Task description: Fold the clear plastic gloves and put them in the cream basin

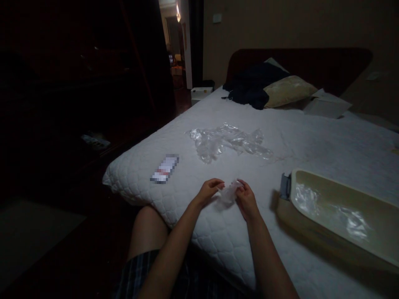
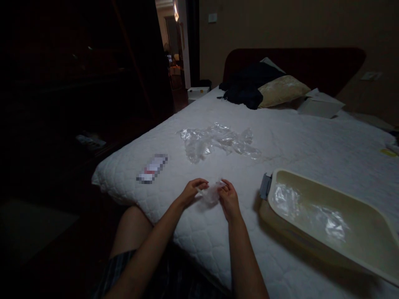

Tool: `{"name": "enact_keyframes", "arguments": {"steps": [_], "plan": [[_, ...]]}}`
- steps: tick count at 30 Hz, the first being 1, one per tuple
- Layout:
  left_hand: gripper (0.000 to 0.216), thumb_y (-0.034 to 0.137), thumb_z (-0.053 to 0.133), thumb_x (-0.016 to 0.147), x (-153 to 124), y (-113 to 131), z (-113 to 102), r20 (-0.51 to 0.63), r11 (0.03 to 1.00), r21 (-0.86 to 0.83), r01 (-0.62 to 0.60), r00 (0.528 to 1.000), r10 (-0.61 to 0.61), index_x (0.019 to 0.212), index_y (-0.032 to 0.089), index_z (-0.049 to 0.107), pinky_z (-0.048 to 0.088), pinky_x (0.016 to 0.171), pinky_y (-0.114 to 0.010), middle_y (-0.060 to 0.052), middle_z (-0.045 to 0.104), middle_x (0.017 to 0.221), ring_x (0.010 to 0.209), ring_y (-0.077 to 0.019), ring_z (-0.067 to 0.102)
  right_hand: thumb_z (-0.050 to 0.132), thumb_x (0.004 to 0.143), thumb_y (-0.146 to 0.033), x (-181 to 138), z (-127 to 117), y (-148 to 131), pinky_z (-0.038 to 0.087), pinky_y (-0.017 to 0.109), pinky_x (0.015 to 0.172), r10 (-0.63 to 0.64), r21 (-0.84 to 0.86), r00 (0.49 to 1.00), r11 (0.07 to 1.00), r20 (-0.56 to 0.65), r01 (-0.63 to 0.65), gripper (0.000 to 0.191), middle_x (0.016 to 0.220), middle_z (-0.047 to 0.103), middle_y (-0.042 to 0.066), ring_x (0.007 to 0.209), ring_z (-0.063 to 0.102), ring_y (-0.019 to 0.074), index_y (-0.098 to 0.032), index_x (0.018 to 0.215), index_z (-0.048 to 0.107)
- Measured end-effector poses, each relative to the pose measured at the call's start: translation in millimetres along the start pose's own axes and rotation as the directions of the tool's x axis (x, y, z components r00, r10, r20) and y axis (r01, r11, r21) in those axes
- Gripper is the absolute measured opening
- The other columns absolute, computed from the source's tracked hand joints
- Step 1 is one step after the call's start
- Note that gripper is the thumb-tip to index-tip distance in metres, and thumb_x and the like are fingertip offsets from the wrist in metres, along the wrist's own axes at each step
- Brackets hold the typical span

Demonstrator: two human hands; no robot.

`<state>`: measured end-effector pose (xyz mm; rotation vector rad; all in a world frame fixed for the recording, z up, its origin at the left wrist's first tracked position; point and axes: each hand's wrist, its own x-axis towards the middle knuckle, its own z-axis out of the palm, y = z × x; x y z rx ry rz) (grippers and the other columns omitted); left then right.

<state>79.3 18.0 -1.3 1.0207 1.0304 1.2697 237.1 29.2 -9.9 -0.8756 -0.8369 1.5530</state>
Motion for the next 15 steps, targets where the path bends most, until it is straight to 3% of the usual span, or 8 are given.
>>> {"name": "enact_keyframes", "arguments": {"steps": [4,8,12,15], "plan": [[0.029,0.028,0.073,0.056,2.0,-9.5,4.8,0.059,0.989,0.130,-0.076,0.996,0.069,0.080,0.014,0.065,0.041,0.070,-0.026,-0.005,0.063,0.080,0.072,-0.0152,0.055,0.072,0.054,-0.019,-4.5,2.7,-4.8,0.047,0.026,0.070,0.039,-0.004,0.997,0.999,0.073,-0.038,0.060,0.105,0.060,0.001,0.088,0.058,0.0154,-0.029,0.110,0.052],[0.017,0.028,0.068,0.061,4.4,-11.5,4.1,0.050,0.977,0.176,-0.119,0.993,0.111,0.068,0.014,0.062,0.039,0.064,-0.024,-0.003,0.060,0.069,0.065,-0.0126,0.052,0.073,0.055,-0.022,-4.3,3.0,-5.2,0.047,0.026,0.068,0.034,-0.026,0.996,0.999,0.081,-0.032,0.060,0.107,0.060,0.003,0.084,0.059,0.0151,-0.029,0.111,0.053],[0.016,0.027,0.065,0.062,7.9,-8.2,1.3,-0.114,0.995,0.041,-0.088,0.989,0.092,0.066,0.015,0.056,0.037,0.059,-0.021,0.002,0.055,0.062,0.060,-0.0099,0.049,0.066,0.067,-0.036,-3.4,4.6,-5.6,0.046,0.027,0.071,0.029,-0.004,1.000,1.000,0.004,-0.029,0.036,0.096,0.063,0.003,0.085,0.058,0.0148,-0.026,0.101,0.059],[0.017,0.028,0.063,0.063,10.1,-8.2,0.5,-0.231,0.996,-0.010,-0.086,0.969,0.081,0.069,0.017,0.051,0.036,0.056,-0.020,0.004,0.051,0.061,0.057,-0.0085,0.048,0.061,0.072,-0.042,-3.5,5.6,-5.8,0.045,0.026,0.068,0.001,0.008,1.000,1.000,0.016,-0.002,0.027,0.089,0.063,0.003,0.080,0.058,0.0140,-0.024,0.092,0.062]]}}
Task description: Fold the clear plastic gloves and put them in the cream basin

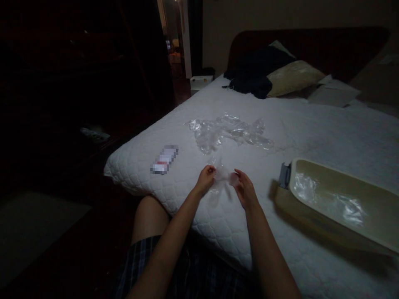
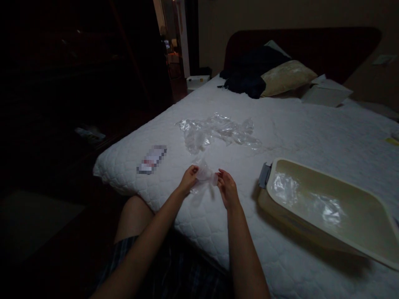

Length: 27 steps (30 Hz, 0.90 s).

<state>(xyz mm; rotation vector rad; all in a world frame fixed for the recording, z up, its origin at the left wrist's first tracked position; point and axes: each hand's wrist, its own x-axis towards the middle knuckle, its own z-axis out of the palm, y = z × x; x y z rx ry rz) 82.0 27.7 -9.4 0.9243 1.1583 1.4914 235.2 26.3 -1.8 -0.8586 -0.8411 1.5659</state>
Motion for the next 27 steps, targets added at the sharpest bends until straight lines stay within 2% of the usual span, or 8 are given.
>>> {"name": "enact_keyframes", "arguments": {"steps": [3,6,10,14,20,23,27], "plan": [[0.018,0.027,0.063,0.063,-1,-2,1,0.026,0.997,0.055,-0.059,0.998,0.058,0.067,0.017,0.049,0.036,0.057,-0.020,0.005,0.050,0.061,0.057,-0.0080,0.047,0.060,0.072,-0.045,0,-1,2,0.044,0.025,0.063,-0.007,-0.032,0.999,0.999,0.039,0.008,0.029,0.079,0.061,0.001,0.070,0.056,0.0125,-0.023,0.090,0.063],[0.021,0.027,0.068,0.059,-6,-3,4,0.104,0.973,0.195,-0.126,0.989,0.107,0.066,0.016,0.052,0.037,0.061,-0.021,0.003,0.053,0.064,0.062,-0.0094,0.049,0.059,0.071,-0.049,0,-3,5,0.044,0.027,0.066,-0.002,-0.110,0.999,0.994,0.047,0.008,0.032,0.080,0.062,0.001,0.071,0.057,0.0139,-0.023,0.088,0.063],[0.018,0.025,0.068,0.059,-10,-5,7,0.171,0.947,0.303,-0.107,0.984,0.057,0.072,0.015,0.059,0.039,0.064,-0.023,0.000,0.058,0.071,0.067,-0.0124,0.052,0.064,0.066,-0.049,2,-4,10,0.043,0.029,0.072,-0.045,-0.232,0.996,0.971,0.072,0.060,0.034,0.084,0.063,0.001,0.077,0.056,0.0166,-0.021,0.086,0.064],[0.011,0.021,0.064,0.061,-10,-8,6,0.201,0.935,0.338,-0.104,0.979,0.036,0.070,0.015,0.061,0.039,0.060,-0.022,0.000,0.058,0.069,0.066,-0.0120,0.051,0.069,0.062,-0.044,2,-2,11,0.042,0.028,0.068,-0.066,-0.308,0.996,0.948,0.054,0.079,0.031,0.078,0.063,0.000,0.072,0.055,0.0157,-0.021,0.081,0.063],[0.010,0.019,0.066,0.057,-7,-5,3,0.162,0.959,0.270,-0.085,0.986,0.042,0.064,0.014,0.060,0.037,0.057,-0.021,0.002,0.055,0.061,0.059,-0.0098,0.048,0.070,0.060,-0.038,2,-2,13,0.043,0.029,0.067,-0.076,-0.359,0.997,0.930,0.033,0.083,0.025,0.072,0.063,0.000,0.068,0.055,0.0152,-0.019,0.076,0.065],[0.011,0.021,0.066,0.058,-5,-3,1,0.163,0.984,0.169,-0.048,0.986,0.020,0.064,0.013,0.061,0.037,0.059,-0.022,0.001,0.057,0.061,0.060,-0.0103,0.050,0.068,0.064,-0.038,4,-3,13,0.044,0.029,0.070,-0.061,-0.245,0.998,0.968,-0.021,0.054,0.023,0.077,0.064,0.000,0.072,0.056,0.0146,-0.020,0.078,0.066],[0.012,0.021,0.065,0.059,0,-3,-4,0.086,0.996,-0.073,0.054,0.995,-0.048,0.068,0.013,0.061,0.040,0.063,-0.023,0.001,0.060,0.065,0.062,-0.0109,0.054,0.070,0.063,-0.033,6,-7,9,0.046,0.028,0.067,-0.013,-0.028,0.994,1.000,-0.111,0.010,0.019,0.079,0.063,-0.002,0.070,0.056,0.0117,-0.023,0.078,0.063]]}}
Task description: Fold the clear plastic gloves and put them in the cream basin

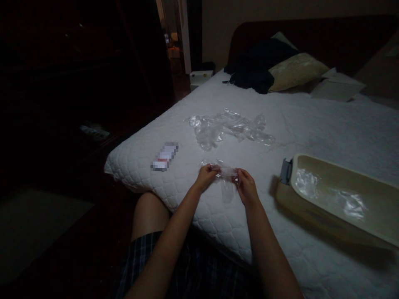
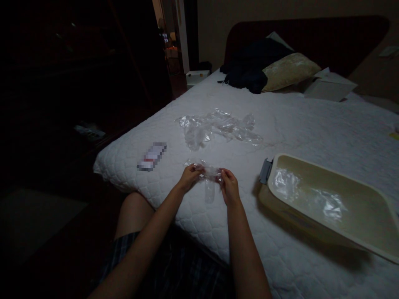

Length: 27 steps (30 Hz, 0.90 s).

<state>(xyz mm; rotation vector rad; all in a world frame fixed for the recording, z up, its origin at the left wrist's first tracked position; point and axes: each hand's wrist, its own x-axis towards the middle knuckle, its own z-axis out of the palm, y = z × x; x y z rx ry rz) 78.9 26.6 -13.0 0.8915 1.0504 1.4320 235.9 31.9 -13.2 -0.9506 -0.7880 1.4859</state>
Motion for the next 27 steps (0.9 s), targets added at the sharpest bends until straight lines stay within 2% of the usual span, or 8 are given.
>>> {"name": "enact_keyframes", "arguments": {"steps": [4,9,15,18,22,24,27], "plan": [[0.018,0.017,0.065,0.058,1,5,-7,-0.014,0.978,-0.207,0.023,1.000,-0.027,0.075,0.015,0.061,0.042,0.068,-0.025,0.001,0.063,0.072,0.069,-0.0122,0.058,0.072,0.059,-0.027,3,-4,-3,0.048,0.029,0.072,0.011,0.136,1.000,0.991,-0.012,-0.009,0.021,0.079,0.063,-0.004,0.071,0.058,0.0106,-0.024,0.076,0.061],[0.014,0.023,0.064,0.063,1,11,-10,0.003,0.950,-0.308,0.040,0.999,-0.041,0.075,0.015,0.063,0.042,0.075,-0.027,-0.002,0.066,0.076,0.075,-0.0140,0.061,0.073,0.058,-0.027,3,-5,-2,0.048,0.026,0.062,0.028,0.102,0.998,0.995,-0.049,-0.023,0.027,0.075,0.063,-0.004,0.064,0.058,0.0098,-0.024,0.080,0.059],[0.026,0.037,0.060,0.072,2,11,-9,-0.027,0.937,-0.345,0.056,0.997,-0.070,0.073,0.012,0.065,0.043,0.077,-0.027,-0.005,0.067,0.075,0.075,-0.0142,0.061,0.074,0.058,-0.027,2,-4,-1,0.039,0.018,0.045,0.040,0.109,0.996,0.994,-0.077,-0.031,0.029,0.072,0.061,-0.004,0.057,0.055,0.0074,-0.024,0.083,0.059],[0.026,0.039,0.060,0.073,2,11,-9,-0.038,0.936,-0.345,0.064,0.996,-0.082,0.074,0.013,0.065,0.043,0.073,-0.025,-0.005,0.067,0.078,0.075,-0.0132,0.060,0.072,0.061,-0.034,2,-3,-2,0.040,0.019,0.047,0.024,0.104,0.997,0.994,-0.078,-0.016,0.027,0.073,0.060,-0.004,0.059,0.056,0.0084,-0.024,0.083,0.059],[0.023,0.038,0.062,0.071,1,12,-7,-0.037,0.933,-0.353,0.063,0.996,-0.081,0.073,0.014,0.063,0.043,0.070,-0.024,-0.002,0.066,0.076,0.068,-0.0109,0.060,0.063,0.068,-0.049,-1,-1,-5,0.043,0.020,0.052,0.008,0.119,1.000,0.993,0.018,-0.011,0.036,0.089,0.061,0.000,0.069,0.058,0.0099,-0.025,0.094,0.059],[0.022,0.036,0.064,0.070,0,12,-7,-0.019,0.944,-0.326,0.053,0.998,-0.063,0.075,0.014,0.063,0.044,0.069,-0.024,-0.002,0.066,0.079,0.067,-0.0109,0.059,0.064,0.067,-0.049,-4,1,-6,0.041,0.019,0.049,0.017,0.082,0.999,0.996,0.037,-0.020,0.040,0.087,0.061,0.000,0.062,0.056,0.0079,-0.026,0.100,0.057],[0.022,0.031,0.068,0.066,-2,13,-6,0.012,0.964,-0.259,0.058,0.998,-0.057,0.081,0.015,0.063,0.042,0.063,-0.022,-0.003,0.067,0.083,0.065,-0.0104,0.058,0.067,0.065,-0.044,-7,5,-6,0.037,0.018,0.044,0.026,-0.004,0.999,1.000,0.019,-0.026,0.040,0.076,0.060,-0.003,0.050,0.048,0.0049,-0.025,0.099,0.057]]}}
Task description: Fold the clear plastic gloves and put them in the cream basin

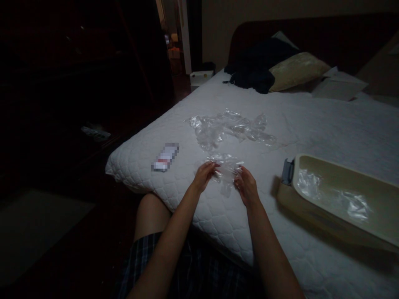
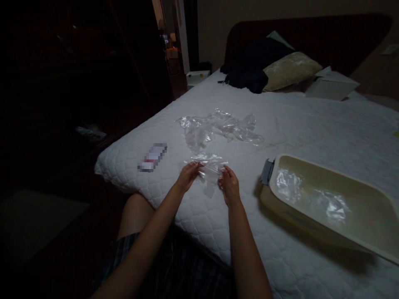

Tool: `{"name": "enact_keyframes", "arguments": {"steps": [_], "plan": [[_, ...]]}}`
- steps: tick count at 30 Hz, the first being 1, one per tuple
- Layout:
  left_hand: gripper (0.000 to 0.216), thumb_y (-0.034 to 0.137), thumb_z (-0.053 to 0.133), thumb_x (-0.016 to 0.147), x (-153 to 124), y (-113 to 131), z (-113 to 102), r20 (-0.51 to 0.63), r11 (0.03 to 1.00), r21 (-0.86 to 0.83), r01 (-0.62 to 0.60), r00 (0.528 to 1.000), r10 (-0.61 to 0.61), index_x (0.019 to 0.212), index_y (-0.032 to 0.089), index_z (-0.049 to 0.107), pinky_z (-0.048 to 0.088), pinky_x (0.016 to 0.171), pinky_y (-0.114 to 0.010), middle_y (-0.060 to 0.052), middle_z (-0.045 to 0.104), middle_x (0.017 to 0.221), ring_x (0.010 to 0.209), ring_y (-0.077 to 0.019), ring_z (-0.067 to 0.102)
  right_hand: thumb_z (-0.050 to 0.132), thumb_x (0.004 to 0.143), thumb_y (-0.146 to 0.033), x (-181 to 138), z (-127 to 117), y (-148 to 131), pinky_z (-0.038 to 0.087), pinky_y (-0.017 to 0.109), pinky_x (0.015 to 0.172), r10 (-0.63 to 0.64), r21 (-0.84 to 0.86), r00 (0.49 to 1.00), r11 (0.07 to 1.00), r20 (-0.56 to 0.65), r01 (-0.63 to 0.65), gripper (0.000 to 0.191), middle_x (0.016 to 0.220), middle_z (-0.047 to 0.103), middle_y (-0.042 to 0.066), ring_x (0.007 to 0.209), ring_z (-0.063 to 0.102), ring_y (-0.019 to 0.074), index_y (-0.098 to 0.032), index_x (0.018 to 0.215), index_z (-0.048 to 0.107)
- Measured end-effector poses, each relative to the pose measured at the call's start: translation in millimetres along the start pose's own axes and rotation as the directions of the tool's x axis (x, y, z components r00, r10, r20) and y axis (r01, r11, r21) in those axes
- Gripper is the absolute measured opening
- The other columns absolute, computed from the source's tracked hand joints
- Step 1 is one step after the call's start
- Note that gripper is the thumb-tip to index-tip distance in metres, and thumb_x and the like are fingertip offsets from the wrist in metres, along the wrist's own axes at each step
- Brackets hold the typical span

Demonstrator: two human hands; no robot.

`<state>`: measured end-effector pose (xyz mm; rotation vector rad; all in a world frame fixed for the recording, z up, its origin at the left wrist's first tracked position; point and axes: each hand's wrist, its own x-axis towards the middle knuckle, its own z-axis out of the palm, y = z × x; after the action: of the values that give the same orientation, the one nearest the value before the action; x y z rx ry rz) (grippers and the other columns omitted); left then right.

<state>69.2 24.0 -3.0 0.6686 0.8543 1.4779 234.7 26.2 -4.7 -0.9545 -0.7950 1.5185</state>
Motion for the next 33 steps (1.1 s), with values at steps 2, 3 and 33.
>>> {"name": "enact_keyframes", "arguments": {"steps": [2,3,33], "plan": [[0.024,0.027,0.069,0.064,0,0,0,-0.004,0.999,0.021,0.024,1.000,-0.024,0.083,0.015,0.062,0.041,0.060,-0.021,-0.003,0.067,0.078,0.063,-0.0102,0.057,0.069,0.063,-0.041,-1,1,1,0.035,0.018,0.042,-0.023,-0.063,1.000,0.998,0.004,0.023,0.039,0.067,0.057,-0.005,0.046,0.044,0.0047,-0.024,0.096,0.058],[0.024,0.026,0.069,0.063,0,0,0,-0.003,0.999,0.022,0.036,0.999,-0.035,0.083,0.014,0.062,0.041,0.059,-0.021,-0.003,0.067,0.075,0.062,-0.0104,0.057,0.070,0.062,-0.039,-1,1,1,0.034,0.018,0.042,-0.038,-0.094,0.999,0.995,0.013,0.039,0.038,0.064,0.055,-0.006,0.046,0.044,0.0050,-0.023,0.094,0.059],[0.025,0.022,0.073,0.058,-4,4,2,0.035,0.996,-0.015,0.091,0.995,-0.091,0.071,0.016,0.053,0.041,0.065,-0.022,-0.002,0.067,0.080,0.075,-0.0137,0.063,0.055,0.077,-0.025,-5,5,15,0.042,0.040,0.084,-0.687,-0.786,0.615,0.101,0.388,0.609,0.020,0.098,0.063,0.009,0.094,0.056,0.0207,-0.019,0.095,0.059]]}}
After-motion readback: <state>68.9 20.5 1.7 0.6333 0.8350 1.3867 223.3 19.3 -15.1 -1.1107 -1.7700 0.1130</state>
